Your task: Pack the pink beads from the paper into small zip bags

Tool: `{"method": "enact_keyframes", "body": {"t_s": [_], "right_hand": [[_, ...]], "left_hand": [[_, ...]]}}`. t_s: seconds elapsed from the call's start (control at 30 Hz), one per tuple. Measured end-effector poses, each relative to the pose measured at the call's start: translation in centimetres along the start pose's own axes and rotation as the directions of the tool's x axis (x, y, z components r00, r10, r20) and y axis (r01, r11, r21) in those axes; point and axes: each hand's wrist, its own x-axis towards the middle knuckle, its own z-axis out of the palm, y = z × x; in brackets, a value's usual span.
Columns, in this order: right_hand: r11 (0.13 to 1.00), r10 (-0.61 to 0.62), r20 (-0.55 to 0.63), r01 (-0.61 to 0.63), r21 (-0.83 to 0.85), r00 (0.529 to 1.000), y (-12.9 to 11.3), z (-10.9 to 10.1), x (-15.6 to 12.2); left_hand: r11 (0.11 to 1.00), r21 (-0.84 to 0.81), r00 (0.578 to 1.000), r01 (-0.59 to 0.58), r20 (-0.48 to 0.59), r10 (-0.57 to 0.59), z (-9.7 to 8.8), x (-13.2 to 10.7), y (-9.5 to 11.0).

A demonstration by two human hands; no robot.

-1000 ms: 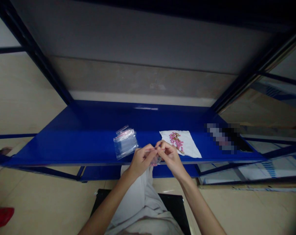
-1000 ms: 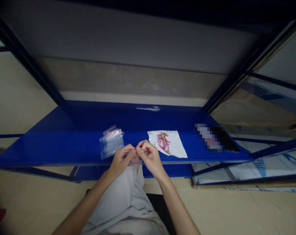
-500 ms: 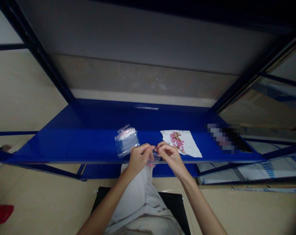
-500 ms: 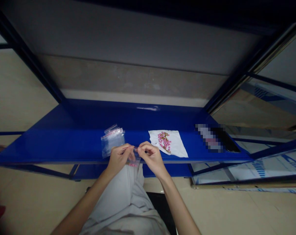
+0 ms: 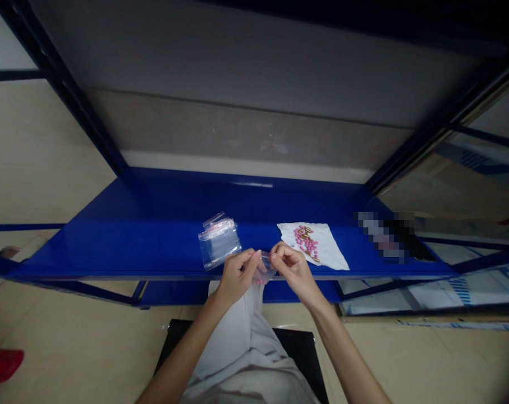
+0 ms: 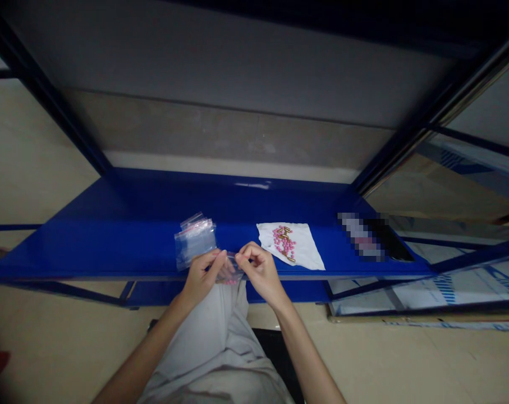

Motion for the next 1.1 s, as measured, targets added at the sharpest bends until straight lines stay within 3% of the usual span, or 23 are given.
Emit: {"method": "enact_keyframes", "body": {"t_s": [0.13, 0.3, 0.43, 0.57, 0.63, 0.7, 0.8, 0.93, 1.1], "right_hand": [[0.997, 0.057, 0.030, -0.059, 0.051, 0.998, 0.4, 0.7, 0.0], [0.990, 0.100, 0.035, -0.103, 0.098, 0.994, 0.8, 1.5, 0.4], [0.993, 0.107, 0.054, -0.109, 0.038, 0.993, 1.0, 1.8, 0.7], [0.965, 0.262, 0.112, -0.263, -0.007, 0.958, 1.3, 1.8, 1.7], [0.947, 0.320, 0.051, -0.318, -0.047, 0.946, 1.7, 1.5, 2.9], [0.948, 0.286, -0.073, -0.293, -0.127, 0.956, 2.2, 1.1, 4.6], [0.940, 0.180, -0.200, -0.228, -0.253, 0.963, 3.2, 0.6, 7.2], [0.909, 0.114, -0.235, -0.197, -0.367, 0.965, 4.7, 0.5, 9.6], [0.822, 0.079, -0.251, -0.206, -0.531, 0.965, 5.7, 0.9, 10.1]], "left_hand": [[0.999, -0.031, 1.000, 0.023, 0.016, -0.023, -0.1, 0.0, 0.0], [0.996, 0.079, 0.998, -0.044, 0.038, 0.041, -0.4, 0.2, -0.3], [0.969, 0.243, 0.999, -0.038, 0.011, 0.036, -1.0, -0.4, -1.1], [0.947, 0.315, 0.997, -0.058, -0.039, 0.074, -2.2, -1.4, -1.7], [0.934, 0.347, 0.989, -0.085, -0.081, 0.120, -2.9, -1.4, -2.1], [0.884, 0.455, 0.979, -0.109, -0.105, 0.175, -3.5, -1.2, -2.5], [0.737, 0.672, 0.977, -0.066, -0.104, 0.183, -4.0, -0.6, -3.7], [0.602, 0.798, 0.987, -0.006, -0.093, 0.134, -4.3, -0.3, -5.0], [0.579, 0.815, 0.992, -0.024, -0.052, 0.113, -5.2, -0.6, -5.2]]}}
